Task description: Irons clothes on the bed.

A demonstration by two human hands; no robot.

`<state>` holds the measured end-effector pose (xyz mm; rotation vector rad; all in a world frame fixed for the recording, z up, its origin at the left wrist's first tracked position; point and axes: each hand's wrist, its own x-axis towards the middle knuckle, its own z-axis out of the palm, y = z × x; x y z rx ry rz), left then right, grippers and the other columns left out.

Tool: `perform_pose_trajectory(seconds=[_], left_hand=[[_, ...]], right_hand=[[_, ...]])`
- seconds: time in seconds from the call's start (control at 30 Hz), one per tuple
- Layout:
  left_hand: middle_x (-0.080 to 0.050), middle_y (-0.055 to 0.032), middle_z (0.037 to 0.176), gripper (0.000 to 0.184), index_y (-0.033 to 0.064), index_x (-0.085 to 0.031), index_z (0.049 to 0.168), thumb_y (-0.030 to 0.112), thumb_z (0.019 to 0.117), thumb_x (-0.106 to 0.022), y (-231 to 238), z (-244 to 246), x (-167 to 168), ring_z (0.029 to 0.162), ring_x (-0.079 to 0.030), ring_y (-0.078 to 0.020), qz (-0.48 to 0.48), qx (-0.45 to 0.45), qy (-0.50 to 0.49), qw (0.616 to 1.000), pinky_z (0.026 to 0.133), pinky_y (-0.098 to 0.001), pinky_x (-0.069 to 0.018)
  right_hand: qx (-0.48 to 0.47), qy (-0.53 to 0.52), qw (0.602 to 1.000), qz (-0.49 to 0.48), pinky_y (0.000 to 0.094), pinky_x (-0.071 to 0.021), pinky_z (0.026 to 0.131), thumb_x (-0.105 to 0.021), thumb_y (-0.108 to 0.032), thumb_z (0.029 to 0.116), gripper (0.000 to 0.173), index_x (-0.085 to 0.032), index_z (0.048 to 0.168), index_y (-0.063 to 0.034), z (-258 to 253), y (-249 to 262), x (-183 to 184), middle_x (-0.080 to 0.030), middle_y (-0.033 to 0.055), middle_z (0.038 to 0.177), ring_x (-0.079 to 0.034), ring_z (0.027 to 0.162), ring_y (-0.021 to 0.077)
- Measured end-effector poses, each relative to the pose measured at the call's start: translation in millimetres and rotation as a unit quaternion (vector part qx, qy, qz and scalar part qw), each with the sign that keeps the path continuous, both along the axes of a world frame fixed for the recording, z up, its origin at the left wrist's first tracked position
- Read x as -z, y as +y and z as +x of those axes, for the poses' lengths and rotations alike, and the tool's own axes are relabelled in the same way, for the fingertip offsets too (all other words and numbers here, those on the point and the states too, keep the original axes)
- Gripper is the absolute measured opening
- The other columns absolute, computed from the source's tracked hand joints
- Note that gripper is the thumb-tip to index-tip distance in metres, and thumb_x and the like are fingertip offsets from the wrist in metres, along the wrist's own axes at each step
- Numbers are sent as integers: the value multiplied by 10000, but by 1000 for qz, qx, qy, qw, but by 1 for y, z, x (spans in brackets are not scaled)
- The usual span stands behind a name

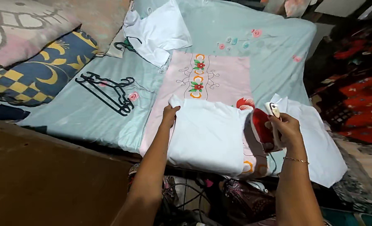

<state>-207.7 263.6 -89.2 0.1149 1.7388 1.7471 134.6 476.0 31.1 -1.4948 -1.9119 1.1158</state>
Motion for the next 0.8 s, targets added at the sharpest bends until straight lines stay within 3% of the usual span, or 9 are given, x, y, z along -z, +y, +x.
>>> perform_pose_trajectory(seconds=[0.07, 0.13, 0.27, 0.33, 0.43, 0.57, 0.7, 0.8], left_hand=[[-647, -245, 1230, 390, -53, -574, 1326, 79, 972, -670, -2, -4, 7, 1065, -660, -302, 7, -32, 36, 999, 922, -486, -555], [-652, -252, 1232, 412, -42, -583, 1331, 123, 970, -692, -3, -6, 9, 1069, -662, -326, -11, -50, 73, 996, 910, -524, -549], [-583, -255, 1398, 593, 20, -407, 1538, 166, 1011, -635, -10, -7, 11, 1227, -619, -371, 0, -31, 110, 993, 1012, -571, -516], [-557, -240, 1431, 549, 44, -395, 1536, 150, 1036, -593, -16, -6, 10, 1237, -607, -361, 31, -27, 88, 995, 1004, -556, -519], [-560, -198, 1417, 533, 65, -392, 1523, 108, 1033, -601, -20, -6, 12, 1189, -623, -292, 111, -32, 50, 992, 964, -495, -546], [-625, -161, 1272, 516, 31, -438, 1461, 34, 986, -639, -23, -4, 9, 1020, -662, -211, 149, -21, 22, 988, 845, -415, -578], [-649, -134, 1116, 380, -13, -510, 1343, -29, 971, -587, -25, -4, 10, 871, -653, -165, 153, -22, -4, 988, 739, -357, -571], [-655, -129, 1104, 304, -21, -533, 1304, -9, 1004, -576, -24, -6, 13, 870, -658, -161, 167, -37, -12, 985, 759, -355, -574]], right_hand=[[-48, 27, 998, -35, 313, -545, 665, -606, -144, 1022, 294, -595, 1260, 28, -15, -18, -4, -640, 95, 928, -600, 687, 112], [-104, 12, 993, -61, 344, -557, 695, -587, -136, 1032, 308, -582, 1286, 37, -35, -34, 3, -646, 127, 970, -619, 723, 144], [-164, -58, 981, -83, 430, -566, 747, -601, -229, 1036, 366, -597, 1299, 26, -87, -68, 40, -666, 182, 990, -649, 768, 234], [-137, -52, 987, -65, 430, -553, 721, -593, -260, 1044, 371, -597, 1286, 22, -109, -73, 52, -654, 173, 959, -637, 745, 239], [-104, -45, 993, -40, 503, -543, 825, -588, -277, 1045, 402, -600, 1295, 38, -139, -54, 60, -674, 227, 1035, -667, 858, 313], [-77, -26, 996, -29, 535, -529, 833, -598, -293, 1041, 409, -607, 1249, 59, -178, -13, 75, -662, 256, 1025, -655, 881, 354], [-106, -21, 993, -44, 464, -528, 732, -587, -305, 1051, 400, -584, 1239, 48, -185, -6, 73, -633, 204, 939, -611, 747, 273], [-243, -9, 966, -85, 349, -513, 621, -603, -267, 1035, 355, -596, 1263, 4, -161, -14, 65, -618, 118, 870, -556, 639, 158]])
